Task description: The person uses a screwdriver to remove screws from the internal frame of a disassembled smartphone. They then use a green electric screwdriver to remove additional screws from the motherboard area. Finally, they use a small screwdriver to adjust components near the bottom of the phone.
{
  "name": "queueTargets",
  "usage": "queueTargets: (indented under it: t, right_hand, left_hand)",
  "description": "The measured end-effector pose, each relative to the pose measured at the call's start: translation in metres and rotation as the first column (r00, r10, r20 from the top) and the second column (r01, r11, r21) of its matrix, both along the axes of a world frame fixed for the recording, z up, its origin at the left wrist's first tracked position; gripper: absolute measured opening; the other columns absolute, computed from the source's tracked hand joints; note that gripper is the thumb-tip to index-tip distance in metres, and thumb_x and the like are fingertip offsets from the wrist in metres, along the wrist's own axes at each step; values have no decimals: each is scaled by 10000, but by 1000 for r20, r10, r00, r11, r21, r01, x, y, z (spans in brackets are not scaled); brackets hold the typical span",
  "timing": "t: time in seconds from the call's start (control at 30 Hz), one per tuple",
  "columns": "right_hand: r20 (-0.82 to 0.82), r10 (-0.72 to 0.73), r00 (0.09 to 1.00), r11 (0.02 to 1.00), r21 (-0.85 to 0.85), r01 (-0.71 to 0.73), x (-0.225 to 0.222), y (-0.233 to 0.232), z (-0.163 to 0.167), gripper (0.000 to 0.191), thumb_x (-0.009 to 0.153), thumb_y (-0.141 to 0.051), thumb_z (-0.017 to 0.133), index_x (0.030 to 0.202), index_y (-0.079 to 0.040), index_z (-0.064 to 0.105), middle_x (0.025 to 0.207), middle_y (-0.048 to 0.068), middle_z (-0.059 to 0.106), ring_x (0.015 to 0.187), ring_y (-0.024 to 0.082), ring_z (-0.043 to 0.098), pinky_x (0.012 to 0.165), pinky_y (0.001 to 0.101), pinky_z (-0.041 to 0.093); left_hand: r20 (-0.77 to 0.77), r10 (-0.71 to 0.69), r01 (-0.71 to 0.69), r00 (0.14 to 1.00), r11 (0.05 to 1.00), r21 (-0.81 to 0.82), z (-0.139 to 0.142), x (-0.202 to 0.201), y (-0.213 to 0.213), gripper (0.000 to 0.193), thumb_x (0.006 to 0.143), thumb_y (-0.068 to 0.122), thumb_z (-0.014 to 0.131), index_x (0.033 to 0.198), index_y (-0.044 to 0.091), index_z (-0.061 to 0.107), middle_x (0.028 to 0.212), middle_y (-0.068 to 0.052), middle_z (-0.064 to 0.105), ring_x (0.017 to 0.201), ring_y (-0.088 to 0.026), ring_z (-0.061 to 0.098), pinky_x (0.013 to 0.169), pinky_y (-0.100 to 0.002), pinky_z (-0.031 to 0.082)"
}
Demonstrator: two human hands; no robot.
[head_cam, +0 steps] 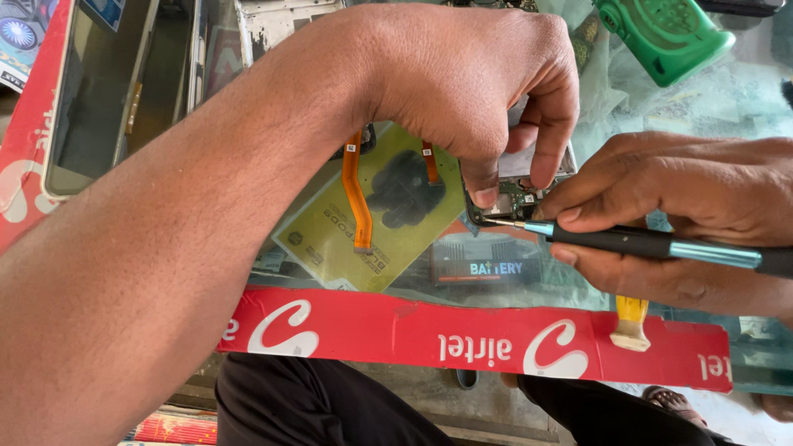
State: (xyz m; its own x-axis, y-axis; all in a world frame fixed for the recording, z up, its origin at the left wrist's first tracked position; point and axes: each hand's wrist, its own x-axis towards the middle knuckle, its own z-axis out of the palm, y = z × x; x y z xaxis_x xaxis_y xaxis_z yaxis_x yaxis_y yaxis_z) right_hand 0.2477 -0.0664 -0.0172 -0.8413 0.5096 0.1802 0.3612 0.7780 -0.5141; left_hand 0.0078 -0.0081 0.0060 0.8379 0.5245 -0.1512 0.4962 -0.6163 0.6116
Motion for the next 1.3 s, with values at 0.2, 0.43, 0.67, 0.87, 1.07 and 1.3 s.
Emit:
queueTargets:
  t: [0.2,0.43,0.67,0.87,1.07,1.3]
  right_hand:
    - [-38,-23,999,998,59,26,5,0,-13,249,856,-163,828,1043,-162,664,1044,59,792,895,115,729,655,240,568]
    - [-267,-166,949,979,-159,127,5,2,-20,254,885,-92,762,1071,-111,590,1076,127,766,826,112,748,612,236,577]
    - [-12,79,997,995,-63,-80,11,9,-6,251,874,-173,766,1092,-139,647,1096,70,779,954,140,742,629,208,586]
    - [28,58,998,994,-96,-55,11,7,-4,269,861,-184,775,1104,-156,664,1126,59,790,963,135,745,666,228,598]
    - [25,48,999,996,-78,-46,10,7,-5,275,857,-179,779,1104,-160,659,1118,65,774,964,138,747,660,233,600]
    - [14,63,998,998,-30,-63,11,10,-9,271,870,-180,783,1107,-159,653,1100,61,790,948,132,751,644,224,591]
  left_hand:
    - [-14,21,-21,1000,1000,8,0,0,0,411,495,53,915,880,146,806,641,54,660,567,-70,631,485,-296,484]
    - [9,-9,9,1000,1000,-29,-2,2,1,407,502,30,898,883,134,799,611,56,637,551,-68,605,484,-301,451]
    - [17,-36,36,999,999,-25,-3,2,4,394,513,41,897,884,128,797,613,55,629,547,-67,590,483,-305,452]
    - [17,-32,32,999,999,-23,-3,1,2,399,513,40,897,891,125,801,616,47,636,550,-78,600,475,-306,454]
    - [18,-12,13,1000,999,-33,-2,1,1,391,522,61,911,891,130,801,628,56,638,550,-68,605,469,-303,458]
    - [6,-12,12,1000,1000,-13,-2,2,0,397,513,47,906,885,125,794,620,54,641,535,-67,596,464,-301,453]
